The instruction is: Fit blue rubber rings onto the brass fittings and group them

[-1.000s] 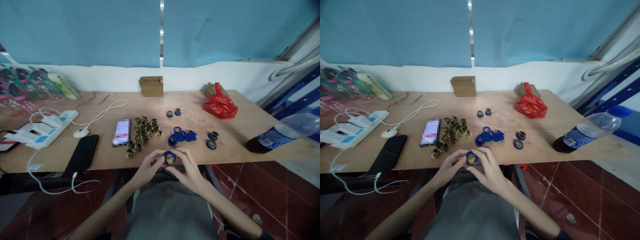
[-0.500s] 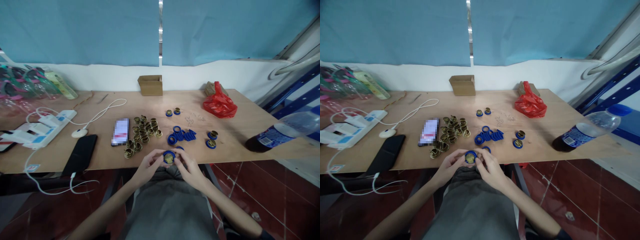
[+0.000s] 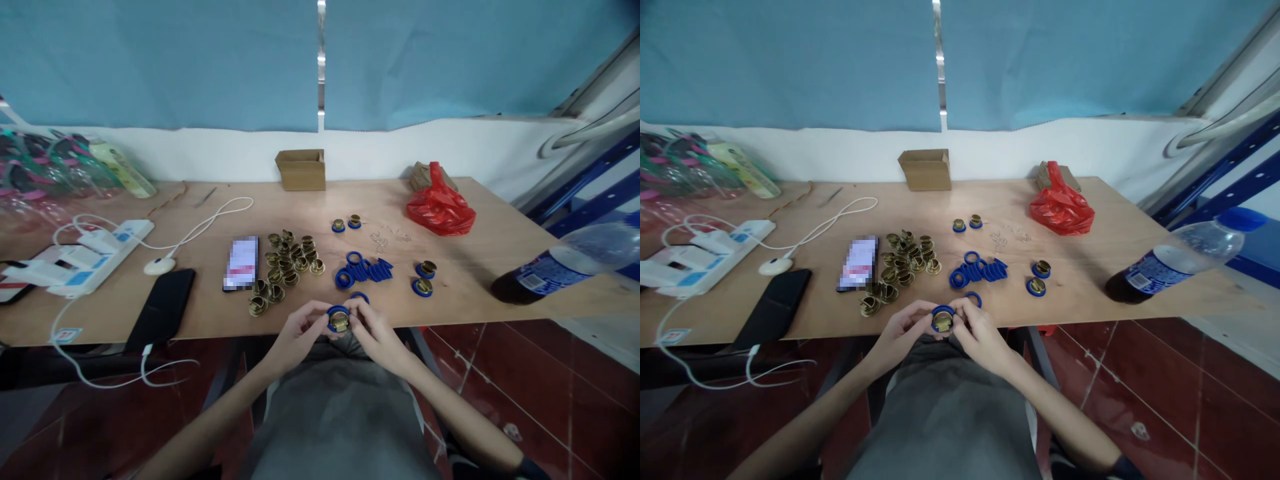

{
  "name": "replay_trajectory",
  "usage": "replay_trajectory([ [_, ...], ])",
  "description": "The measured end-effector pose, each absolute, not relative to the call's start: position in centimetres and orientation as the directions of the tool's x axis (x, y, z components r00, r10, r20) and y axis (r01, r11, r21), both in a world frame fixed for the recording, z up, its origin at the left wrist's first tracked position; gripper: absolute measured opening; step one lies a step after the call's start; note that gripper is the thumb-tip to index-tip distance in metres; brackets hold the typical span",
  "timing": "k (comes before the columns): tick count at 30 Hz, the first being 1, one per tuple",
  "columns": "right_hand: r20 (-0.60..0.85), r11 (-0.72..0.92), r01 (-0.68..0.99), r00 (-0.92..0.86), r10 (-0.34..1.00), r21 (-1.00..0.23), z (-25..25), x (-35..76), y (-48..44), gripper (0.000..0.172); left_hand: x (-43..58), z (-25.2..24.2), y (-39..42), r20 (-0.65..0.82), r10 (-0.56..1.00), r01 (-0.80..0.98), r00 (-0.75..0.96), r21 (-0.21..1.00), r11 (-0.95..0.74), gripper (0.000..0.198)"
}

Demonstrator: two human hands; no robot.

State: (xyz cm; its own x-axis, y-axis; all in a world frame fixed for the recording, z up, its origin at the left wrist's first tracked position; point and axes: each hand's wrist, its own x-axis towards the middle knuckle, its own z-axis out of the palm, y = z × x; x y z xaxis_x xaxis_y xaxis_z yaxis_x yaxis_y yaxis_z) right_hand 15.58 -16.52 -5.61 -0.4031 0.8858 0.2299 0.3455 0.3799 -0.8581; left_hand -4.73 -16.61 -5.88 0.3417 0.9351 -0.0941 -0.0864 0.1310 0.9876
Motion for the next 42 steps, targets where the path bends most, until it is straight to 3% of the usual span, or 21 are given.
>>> replay_trajectory([
  [8,0.218,0.342,0.279,-0.392,0.894,-0.897,-5.5,16.0,-16.5,0.021,-4.5,-6.1,-16.4,-0.159,0.895,-0.217,0.416,0.939,0.268,0.045],
  [19,0.239,0.347,0.229,-0.395,0.887,-0.909,-6.6,15.6,-16.6,0.029,-4.9,-5.7,-16.4,-0.153,0.873,-0.2,0.463,0.941,0.271,0.053],
  [33,0.24,0.335,0.223,-0.366,0.899,-0.915,-6.2,16.1,-16.5,0.029,-4.7,-5.6,-16.5,-0.093,0.879,-0.195,0.468,0.959,0.205,0.034],
  [42,0.342,0.495,0.328,-0.425,0.838,-0.805,-5.9,16.1,-16.6,0.022,-4.8,-5.7,-16.6,-0.053,0.919,-0.075,0.391,0.993,0.089,0.028],
])
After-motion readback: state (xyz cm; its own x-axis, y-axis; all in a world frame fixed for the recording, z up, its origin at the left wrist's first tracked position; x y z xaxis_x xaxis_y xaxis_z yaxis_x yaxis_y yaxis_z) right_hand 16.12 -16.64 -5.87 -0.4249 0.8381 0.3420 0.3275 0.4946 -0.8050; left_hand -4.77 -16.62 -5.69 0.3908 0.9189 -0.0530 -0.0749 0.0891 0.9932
